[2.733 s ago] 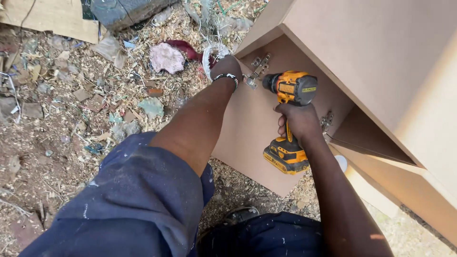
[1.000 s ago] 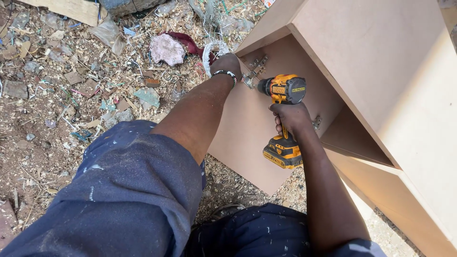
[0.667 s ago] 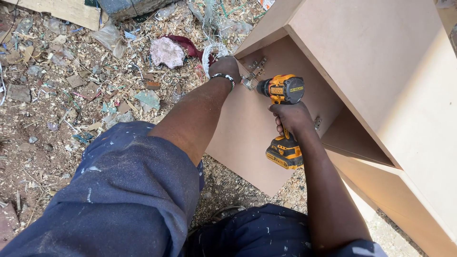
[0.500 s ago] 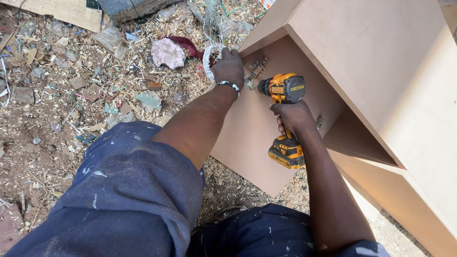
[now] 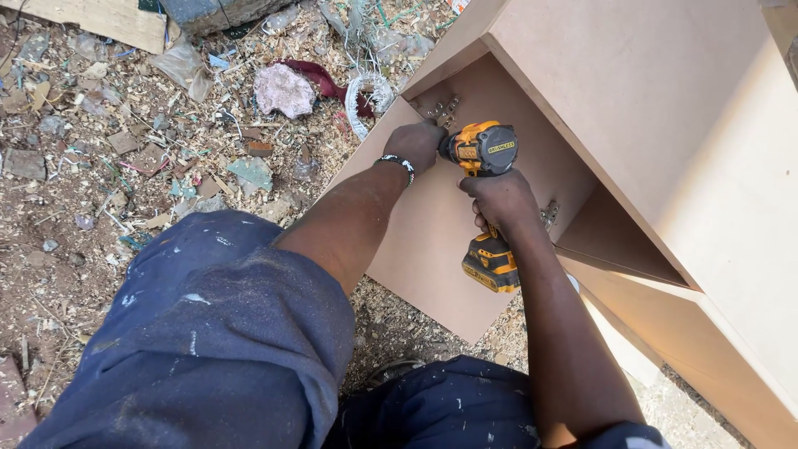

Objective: The person uses a cordless drill to attach metal hinges to a wooden cabinet door. They position the hinges, drive screws into the wood, and later use a screwdriver to manually adjust the hinge mechanism.

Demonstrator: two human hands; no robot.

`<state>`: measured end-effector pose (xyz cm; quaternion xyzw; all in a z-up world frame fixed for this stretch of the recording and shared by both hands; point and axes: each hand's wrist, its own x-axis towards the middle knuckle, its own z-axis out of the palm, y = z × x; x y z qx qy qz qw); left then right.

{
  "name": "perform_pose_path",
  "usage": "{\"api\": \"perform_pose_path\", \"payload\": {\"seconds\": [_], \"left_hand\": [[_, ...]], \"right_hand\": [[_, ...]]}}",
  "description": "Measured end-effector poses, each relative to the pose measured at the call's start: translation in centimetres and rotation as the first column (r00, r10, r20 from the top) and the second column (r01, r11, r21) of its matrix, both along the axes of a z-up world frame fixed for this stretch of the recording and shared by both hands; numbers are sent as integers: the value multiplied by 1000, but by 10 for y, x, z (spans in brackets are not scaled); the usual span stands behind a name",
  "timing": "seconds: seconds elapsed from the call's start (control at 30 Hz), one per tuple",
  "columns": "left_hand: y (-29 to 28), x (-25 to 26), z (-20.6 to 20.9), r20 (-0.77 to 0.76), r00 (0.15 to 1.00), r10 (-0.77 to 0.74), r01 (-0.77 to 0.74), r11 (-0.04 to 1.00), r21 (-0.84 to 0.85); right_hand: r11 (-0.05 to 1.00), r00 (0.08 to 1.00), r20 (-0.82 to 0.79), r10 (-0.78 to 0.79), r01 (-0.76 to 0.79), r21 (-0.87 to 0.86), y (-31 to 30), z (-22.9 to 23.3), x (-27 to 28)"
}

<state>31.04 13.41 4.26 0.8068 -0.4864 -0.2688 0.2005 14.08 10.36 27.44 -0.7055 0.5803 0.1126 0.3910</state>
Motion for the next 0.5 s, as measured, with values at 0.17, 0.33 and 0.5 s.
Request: {"api": "perform_pose_path", "payload": {"seconds": [0.17, 0.33, 0.5], "left_hand": [[-11, -4, -11, 2, 999, 55, -55, 999, -3], [-4, 8, -9, 51, 996, 68, -67, 998, -19], [25, 51, 7, -4, 965, 261, -261, 961, -92]], "right_hand": [[1000, 999, -30, 16, -17, -14, 16, 29, 7], [999, 1000, 5, 30, -30, -17, 17, 46, 12], [999, 993, 110, -41, 41, 2, 27, 57, 18]]}}
